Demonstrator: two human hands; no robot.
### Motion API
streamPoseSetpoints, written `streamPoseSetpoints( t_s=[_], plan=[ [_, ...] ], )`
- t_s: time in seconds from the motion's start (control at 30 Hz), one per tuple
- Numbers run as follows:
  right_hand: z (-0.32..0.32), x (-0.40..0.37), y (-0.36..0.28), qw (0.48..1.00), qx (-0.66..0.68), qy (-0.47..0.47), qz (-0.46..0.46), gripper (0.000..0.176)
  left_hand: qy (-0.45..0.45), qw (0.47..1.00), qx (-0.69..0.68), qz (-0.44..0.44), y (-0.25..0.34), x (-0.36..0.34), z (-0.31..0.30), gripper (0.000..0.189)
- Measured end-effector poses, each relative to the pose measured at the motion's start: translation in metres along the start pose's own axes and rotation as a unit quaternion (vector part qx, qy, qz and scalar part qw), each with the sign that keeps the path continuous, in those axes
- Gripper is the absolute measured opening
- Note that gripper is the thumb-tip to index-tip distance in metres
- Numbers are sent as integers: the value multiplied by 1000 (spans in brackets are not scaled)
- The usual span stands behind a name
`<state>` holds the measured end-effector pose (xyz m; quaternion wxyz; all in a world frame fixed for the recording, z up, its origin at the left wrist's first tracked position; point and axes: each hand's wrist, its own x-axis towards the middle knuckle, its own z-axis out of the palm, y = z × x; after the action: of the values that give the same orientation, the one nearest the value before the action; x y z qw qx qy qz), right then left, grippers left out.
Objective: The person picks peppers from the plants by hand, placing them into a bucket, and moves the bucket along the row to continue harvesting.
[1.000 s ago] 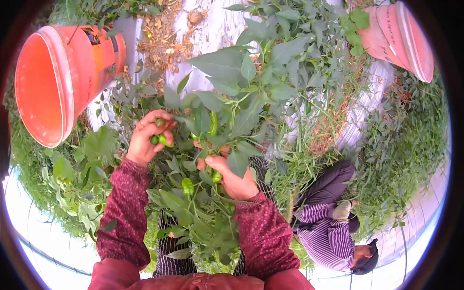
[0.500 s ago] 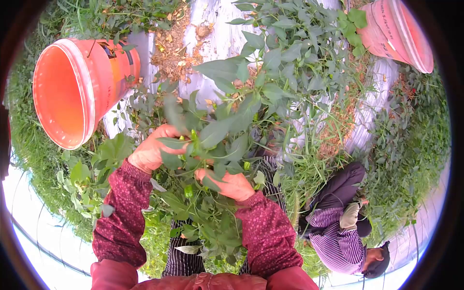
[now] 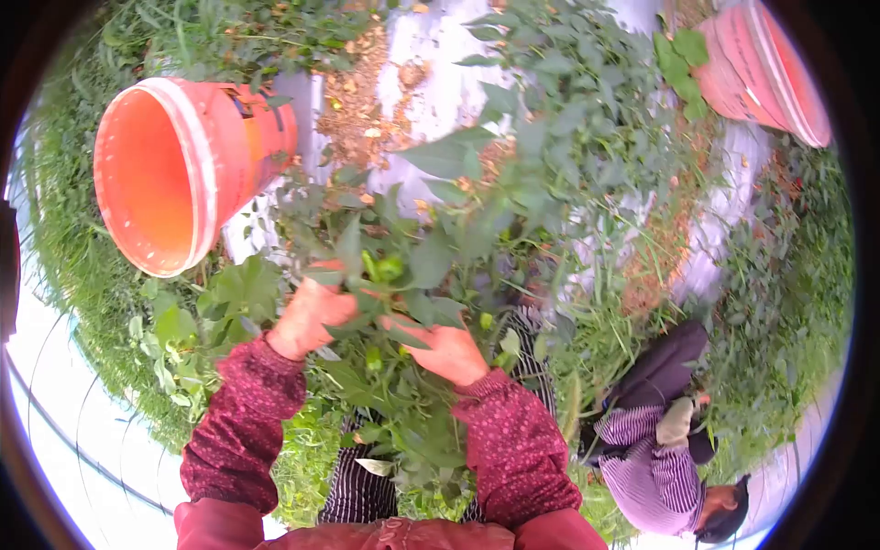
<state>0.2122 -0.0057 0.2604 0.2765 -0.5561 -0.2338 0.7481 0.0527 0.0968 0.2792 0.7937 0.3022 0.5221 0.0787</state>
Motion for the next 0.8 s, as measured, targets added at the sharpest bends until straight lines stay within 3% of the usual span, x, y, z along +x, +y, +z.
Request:
streamPoseSetpoints(
  t_s=[0.07,0.1,0.13,0.2,0.23,0.33,0.4,0.47,0.53,0.6,0.63,0.67,0.7,0.73,0.77,0.8],
  plan=[
    [-1,4,-3,997,9,-2,74,27,33,993,96,57,-3,2,0,23],
    [-1,6,7,999,-52,6,-6,30,21,994,96,53,1,1,0,22],
    [2,6,6,999,-49,-2,-15,30,7,994,95,49,5,1,-1,21],
    [6,5,1,995,96,31,-13,29,14,991,118,59,8,2,-4,21],
    [7,6,-1,991,130,24,32,26,14,989,135,66,9,2,-5,21],
    [4,8,-7,999,41,12,-1,25,33,994,103,29,20,-2,-1,19],
    [9,6,-1,996,83,34,17,25,31,998,56,25,12,-4,-2,19],
    [8,9,9,996,69,24,-47,24,73,997,37,4,11,-4,1,20],
    [14,9,-2,996,78,31,-11,22,101,993,53,18,3,-3,0,20],
    [17,9,2,992,32,52,-109,20,128,989,47,54,-1,-3,0,22],
    [18,11,10,994,95,18,-60,18,165,979,85,84,-1,-1,0,19],
    [19,11,23,993,96,21,-59,18,228,968,101,38,3,-2,-6,15],
    [22,8,41,993,70,0,-93,17,290,950,118,-8,25,-2,-14,13],
    [25,7,61,991,41,-23,-129,16,334,936,98,48,36,1,-31,12],
    [35,9,83,983,-20,91,-156,16,288,950,92,73,45,-10,-41,11],
    [36,5,69,984,-19,91,-151,16,236,962,124,53,57,-21,-39,11]
  ],
)
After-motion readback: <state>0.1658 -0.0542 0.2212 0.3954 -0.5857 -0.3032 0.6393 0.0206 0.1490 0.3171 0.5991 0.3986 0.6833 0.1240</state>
